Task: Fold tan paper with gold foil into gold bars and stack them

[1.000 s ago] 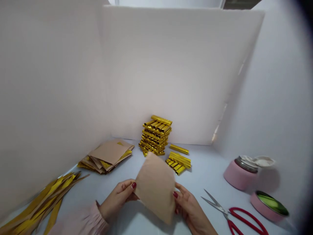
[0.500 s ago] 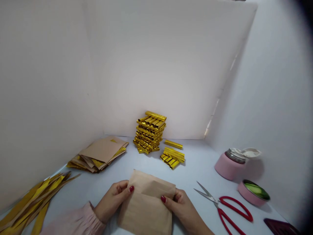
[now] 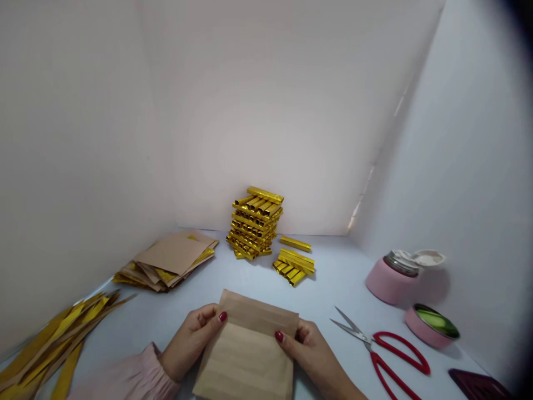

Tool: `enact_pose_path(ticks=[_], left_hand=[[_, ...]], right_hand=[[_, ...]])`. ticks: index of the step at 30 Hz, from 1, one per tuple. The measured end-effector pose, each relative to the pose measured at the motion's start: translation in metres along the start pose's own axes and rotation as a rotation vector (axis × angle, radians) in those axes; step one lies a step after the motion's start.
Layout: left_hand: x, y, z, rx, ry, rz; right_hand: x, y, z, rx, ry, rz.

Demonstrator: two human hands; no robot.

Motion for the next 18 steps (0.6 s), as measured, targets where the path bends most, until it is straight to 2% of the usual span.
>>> enact_pose_path(ticks=[4, 11, 15, 18], left_hand=[[-0.004, 0.001, 0.0, -0.005, -0.03, -0.01], [-0.008, -0.004, 0.001, 0.024, -0.109, -0.009], [-0.002, -0.006, 0.003, 0.017, -0.046, 0.029], [0.007, -0.002, 0.005, 0.003, 0.062, 0.052]], right_hand=[[0.009, 0.002, 0.0, -0.007, 0.081, 0.014], [0.034, 0.004, -0.001, 0.029, 0.336, 0.041], [0.038, 0.002, -0.003, 0.047, 0.395, 0.047], [0.037, 0.001, -0.002, 0.043, 0.378, 0.029]])
Point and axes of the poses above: each hand's wrist, its own z-axis towards the middle knuckle, its own x-axis out of the back of the hand, y = z × x, the point moved 7 cm from there along z, towards the middle knuckle, and after that the axes turned 3 degrees about -y, right-handed, at the moved point
